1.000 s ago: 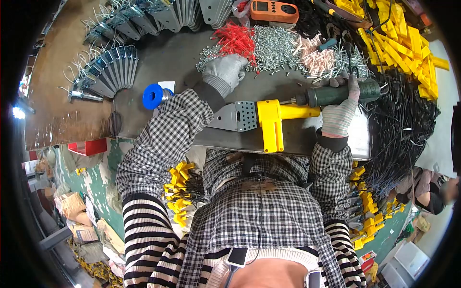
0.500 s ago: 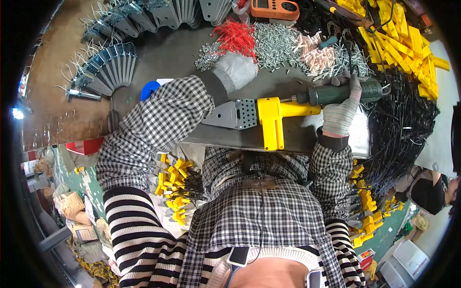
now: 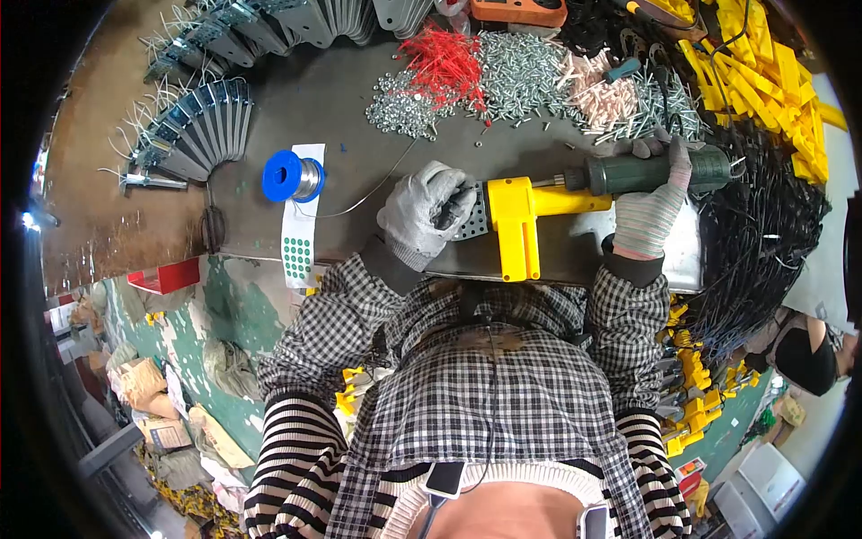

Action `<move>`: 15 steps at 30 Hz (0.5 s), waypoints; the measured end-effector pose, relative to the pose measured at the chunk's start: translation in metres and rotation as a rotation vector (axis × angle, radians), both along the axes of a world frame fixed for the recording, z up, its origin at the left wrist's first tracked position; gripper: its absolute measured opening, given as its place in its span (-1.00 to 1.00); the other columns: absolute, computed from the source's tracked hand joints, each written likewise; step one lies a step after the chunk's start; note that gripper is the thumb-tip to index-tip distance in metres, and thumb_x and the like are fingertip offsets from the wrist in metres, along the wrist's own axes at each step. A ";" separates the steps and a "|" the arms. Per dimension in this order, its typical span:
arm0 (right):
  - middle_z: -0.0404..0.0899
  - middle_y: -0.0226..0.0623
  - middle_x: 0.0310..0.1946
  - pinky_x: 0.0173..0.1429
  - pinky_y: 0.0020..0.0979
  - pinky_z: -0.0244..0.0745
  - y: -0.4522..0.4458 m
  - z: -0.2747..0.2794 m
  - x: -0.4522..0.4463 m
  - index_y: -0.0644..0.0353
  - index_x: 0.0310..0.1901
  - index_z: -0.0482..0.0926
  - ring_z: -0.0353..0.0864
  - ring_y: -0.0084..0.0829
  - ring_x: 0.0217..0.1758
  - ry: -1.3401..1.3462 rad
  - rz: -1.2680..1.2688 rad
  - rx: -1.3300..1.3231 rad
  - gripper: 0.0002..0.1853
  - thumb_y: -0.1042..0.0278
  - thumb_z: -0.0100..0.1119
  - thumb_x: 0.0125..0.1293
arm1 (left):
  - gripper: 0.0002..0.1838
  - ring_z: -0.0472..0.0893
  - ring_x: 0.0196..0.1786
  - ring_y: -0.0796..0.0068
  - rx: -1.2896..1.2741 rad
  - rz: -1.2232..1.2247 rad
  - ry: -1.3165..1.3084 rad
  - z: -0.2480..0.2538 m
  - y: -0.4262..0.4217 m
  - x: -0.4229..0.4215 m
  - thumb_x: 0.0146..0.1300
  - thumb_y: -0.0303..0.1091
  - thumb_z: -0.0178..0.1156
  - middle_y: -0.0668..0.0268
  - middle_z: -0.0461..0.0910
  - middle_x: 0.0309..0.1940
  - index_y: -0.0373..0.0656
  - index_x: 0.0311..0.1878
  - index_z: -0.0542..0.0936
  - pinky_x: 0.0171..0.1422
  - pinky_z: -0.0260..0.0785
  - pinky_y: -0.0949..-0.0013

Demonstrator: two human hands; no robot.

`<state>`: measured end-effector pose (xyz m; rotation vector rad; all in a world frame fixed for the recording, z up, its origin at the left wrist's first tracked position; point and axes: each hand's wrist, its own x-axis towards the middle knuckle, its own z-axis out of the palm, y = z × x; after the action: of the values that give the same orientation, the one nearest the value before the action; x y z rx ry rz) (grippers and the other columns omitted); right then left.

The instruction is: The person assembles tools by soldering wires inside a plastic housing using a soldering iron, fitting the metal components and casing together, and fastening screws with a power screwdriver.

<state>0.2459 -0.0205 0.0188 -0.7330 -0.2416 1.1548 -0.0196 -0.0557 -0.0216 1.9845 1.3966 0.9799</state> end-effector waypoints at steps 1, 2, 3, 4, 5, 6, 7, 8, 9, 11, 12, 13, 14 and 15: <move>0.42 -0.46 -0.36 -0.03 -0.23 0.49 0.001 -0.001 0.001 0.17 -0.14 0.51 0.43 -0.50 -0.26 -0.017 -0.011 -0.002 -0.71 0.14 0.27 0.28 | -0.84 0.63 -0.39 0.42 -0.004 -0.002 0.000 0.000 0.000 0.001 0.11 -0.50 0.32 0.29 0.58 -0.33 -0.21 -0.22 0.61 -0.33 0.47 0.39; 0.41 -0.45 -0.36 -0.03 -0.23 0.48 0.001 -0.002 0.001 0.17 -0.14 0.51 0.42 -0.50 -0.25 -0.033 -0.020 -0.004 -0.70 0.14 0.27 0.28 | -0.83 0.64 -0.37 0.39 0.020 0.005 0.022 0.002 -0.001 0.002 0.10 -0.50 0.33 0.29 0.59 -0.32 -0.20 -0.22 0.61 -0.32 0.48 0.38; 0.41 -0.45 -0.36 -0.03 -0.23 0.48 0.001 -0.003 0.002 0.17 -0.14 0.51 0.42 -0.50 -0.25 -0.033 -0.022 -0.007 -0.70 0.14 0.27 0.28 | -0.83 0.65 -0.36 0.37 0.046 0.011 0.042 0.003 -0.001 0.003 0.09 -0.49 0.34 0.29 0.59 -0.31 -0.18 -0.22 0.62 -0.31 0.49 0.37; 0.41 -0.45 -0.36 -0.02 -0.24 0.48 0.001 -0.004 0.003 0.18 -0.14 0.51 0.42 -0.50 -0.25 -0.034 -0.027 -0.007 -0.70 0.13 0.27 0.28 | -0.83 0.65 -0.36 0.37 0.044 0.009 0.043 0.005 0.000 0.004 0.09 -0.49 0.34 0.29 0.59 -0.31 -0.18 -0.22 0.62 -0.31 0.49 0.37; 0.40 -0.46 -0.36 -0.01 -0.25 0.47 0.001 -0.005 0.004 0.18 -0.14 0.51 0.42 -0.51 -0.25 -0.036 -0.032 -0.008 -0.69 0.13 0.27 0.29 | -0.83 0.66 -0.34 0.33 0.032 -0.002 0.057 0.007 0.000 0.004 0.08 -0.49 0.34 0.28 0.60 -0.30 -0.18 -0.23 0.62 -0.30 0.49 0.35; 0.40 -0.46 -0.36 -0.01 -0.25 0.47 0.001 -0.006 0.006 0.18 -0.14 0.51 0.42 -0.51 -0.25 -0.035 -0.032 -0.009 -0.69 0.13 0.27 0.29 | -0.83 0.66 -0.33 0.30 0.021 -0.012 0.073 0.007 -0.001 0.005 0.07 -0.49 0.35 0.28 0.60 -0.29 -0.17 -0.24 0.63 -0.29 0.50 0.34; 0.40 -0.46 -0.36 0.00 -0.26 0.46 0.002 -0.006 0.006 0.19 -0.13 0.51 0.42 -0.51 -0.25 -0.029 -0.036 -0.012 -0.69 0.13 0.27 0.29 | -0.83 0.66 -0.33 0.30 0.020 -0.013 0.073 0.007 -0.001 0.006 0.07 -0.49 0.35 0.28 0.60 -0.29 -0.17 -0.24 0.63 -0.29 0.50 0.34; 0.40 -0.46 -0.36 0.01 -0.28 0.46 0.002 -0.006 0.006 0.19 -0.12 0.51 0.42 -0.51 -0.26 -0.023 -0.040 -0.015 -0.68 0.13 0.27 0.29 | -0.84 0.67 -0.31 0.29 0.006 -0.009 0.064 0.007 -0.001 0.006 0.07 -0.49 0.34 0.27 0.60 -0.28 -0.17 -0.25 0.63 -0.28 0.50 0.34; 0.40 -0.46 -0.36 0.01 -0.28 0.46 0.001 -0.005 0.006 0.19 -0.12 0.51 0.42 -0.51 -0.26 -0.022 -0.041 -0.016 -0.68 0.13 0.27 0.29 | -0.84 0.67 -0.30 0.28 -0.008 -0.006 0.054 0.006 -0.002 0.006 0.06 -0.49 0.34 0.27 0.60 -0.28 -0.17 -0.25 0.63 -0.27 0.50 0.34; 0.40 -0.47 -0.36 0.03 -0.30 0.44 0.001 -0.004 0.005 0.19 -0.10 0.50 0.41 -0.53 -0.27 -0.017 -0.039 -0.013 -0.68 0.13 0.27 0.29 | -0.84 0.66 -0.29 0.29 0.019 0.000 0.078 0.007 -0.002 0.007 0.07 -0.49 0.34 0.27 0.60 -0.28 -0.17 -0.25 0.64 -0.26 0.50 0.34; 0.40 -0.47 -0.36 0.03 -0.30 0.44 0.000 -0.002 0.003 0.19 -0.10 0.50 0.41 -0.53 -0.27 -0.017 -0.039 -0.013 -0.68 0.13 0.27 0.29 | -0.84 0.66 -0.28 0.29 0.046 0.006 0.103 0.008 -0.002 0.007 0.07 -0.49 0.34 0.27 0.60 -0.28 -0.17 -0.24 0.64 -0.25 0.50 0.34; 0.39 -0.47 -0.36 0.03 -0.30 0.44 -0.001 0.002 0.001 0.18 -0.11 0.50 0.41 -0.53 -0.27 -0.002 -0.045 -0.030 -0.69 0.14 0.26 0.29 | -0.84 0.66 -0.28 0.29 0.047 0.006 0.104 0.008 -0.002 0.007 0.07 -0.49 0.34 0.27 0.60 -0.28 -0.17 -0.24 0.64 -0.25 0.50 0.34; 0.39 -0.48 -0.37 0.03 -0.30 0.44 -0.001 0.004 0.000 0.17 -0.12 0.49 0.40 -0.54 -0.28 0.013 -0.052 -0.047 -0.69 0.14 0.26 0.29 | -0.84 0.66 -0.28 0.29 0.033 0.000 0.098 0.007 -0.002 0.007 0.07 -0.48 0.34 0.27 0.60 -0.28 -0.17 -0.23 0.65 -0.24 0.50 0.34; 0.39 -0.48 -0.37 0.03 -0.30 0.44 -0.001 0.004 0.001 0.17 -0.12 0.49 0.40 -0.54 -0.28 0.014 -0.053 -0.046 -0.69 0.14 0.26 0.29 | -0.83 0.65 -0.28 0.29 0.020 -0.006 0.093 0.007 -0.002 0.007 0.08 -0.48 0.34 0.26 0.60 -0.28 -0.17 -0.22 0.65 -0.23 0.50 0.34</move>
<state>0.2466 -0.0217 0.0224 -0.7674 -0.1834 1.1178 -0.0129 -0.0580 -0.0141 2.0711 1.4342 0.9125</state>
